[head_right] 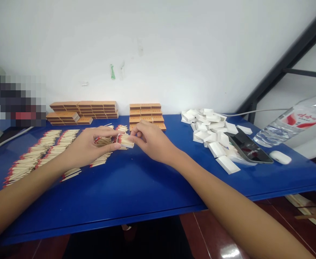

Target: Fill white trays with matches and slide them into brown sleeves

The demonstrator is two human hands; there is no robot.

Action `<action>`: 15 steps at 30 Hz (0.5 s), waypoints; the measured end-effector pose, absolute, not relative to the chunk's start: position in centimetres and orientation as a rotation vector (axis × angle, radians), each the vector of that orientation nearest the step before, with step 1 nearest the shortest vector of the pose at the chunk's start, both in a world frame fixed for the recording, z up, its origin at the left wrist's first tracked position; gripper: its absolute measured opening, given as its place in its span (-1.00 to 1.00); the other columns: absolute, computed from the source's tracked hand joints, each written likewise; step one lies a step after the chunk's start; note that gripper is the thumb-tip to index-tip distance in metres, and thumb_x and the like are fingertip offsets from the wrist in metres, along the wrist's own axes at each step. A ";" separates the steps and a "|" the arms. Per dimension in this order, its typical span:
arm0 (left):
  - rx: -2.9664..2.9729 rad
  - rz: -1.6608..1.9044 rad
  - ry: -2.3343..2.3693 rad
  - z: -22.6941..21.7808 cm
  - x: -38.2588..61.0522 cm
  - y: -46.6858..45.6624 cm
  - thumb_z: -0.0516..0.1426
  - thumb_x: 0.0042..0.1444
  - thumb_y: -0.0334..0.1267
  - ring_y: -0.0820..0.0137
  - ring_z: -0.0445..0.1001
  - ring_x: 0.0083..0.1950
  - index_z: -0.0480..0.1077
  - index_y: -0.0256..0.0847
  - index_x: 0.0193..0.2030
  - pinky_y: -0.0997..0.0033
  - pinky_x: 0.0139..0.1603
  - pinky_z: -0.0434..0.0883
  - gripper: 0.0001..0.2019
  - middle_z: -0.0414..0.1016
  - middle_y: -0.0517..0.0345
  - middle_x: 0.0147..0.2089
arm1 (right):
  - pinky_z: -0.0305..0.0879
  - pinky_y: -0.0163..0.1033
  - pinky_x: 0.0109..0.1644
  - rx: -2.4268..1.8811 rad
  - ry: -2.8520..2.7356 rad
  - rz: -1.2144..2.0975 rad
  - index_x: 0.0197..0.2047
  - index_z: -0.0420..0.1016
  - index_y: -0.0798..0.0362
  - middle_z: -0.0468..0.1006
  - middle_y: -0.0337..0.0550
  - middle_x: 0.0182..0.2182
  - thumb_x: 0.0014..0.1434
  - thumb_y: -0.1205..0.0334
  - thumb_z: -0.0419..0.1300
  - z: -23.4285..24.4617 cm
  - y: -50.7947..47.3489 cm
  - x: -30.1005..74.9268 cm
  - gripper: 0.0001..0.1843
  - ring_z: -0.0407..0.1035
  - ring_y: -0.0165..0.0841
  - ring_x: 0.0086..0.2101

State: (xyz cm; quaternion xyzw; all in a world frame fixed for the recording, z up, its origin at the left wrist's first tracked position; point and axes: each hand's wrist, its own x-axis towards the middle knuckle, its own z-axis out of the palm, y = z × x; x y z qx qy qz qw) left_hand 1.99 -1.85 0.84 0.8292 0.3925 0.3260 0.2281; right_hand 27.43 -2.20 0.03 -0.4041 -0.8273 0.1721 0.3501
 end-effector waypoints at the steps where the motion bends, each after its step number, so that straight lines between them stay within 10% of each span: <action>1: 2.288 0.893 1.074 0.8 2.0 -1.8 0.36 0.22 0.23 0.11 0.64 0.09 0.74 -0.08 0.09 0.14 0.22 0.53 -0.51 0.75 0.01 0.02 | 0.25 -0.16 -0.18 -1.043 -2.142 0.446 -0.20 0.50 0.00 0.50 -0.16 -0.27 0.43 0.20 0.27 0.0 -2.2 27.4 -0.87 0.32 -0.32 -0.30; 15: 2.227 0.902 1.019 0.6 2.0 -1.9 0.38 0.24 0.14 0.15 0.62 0.10 0.69 -0.06 0.19 0.18 0.15 0.51 -0.52 0.75 0.06 0.06 | 0.26 -0.32 -0.56 -1.213 -1.766 1.132 -0.02 0.53 0.02 0.50 -0.25 -0.44 0.38 -0.24 0.30 -0.4 -2.8 26.1 -0.53 0.36 -0.39 -0.50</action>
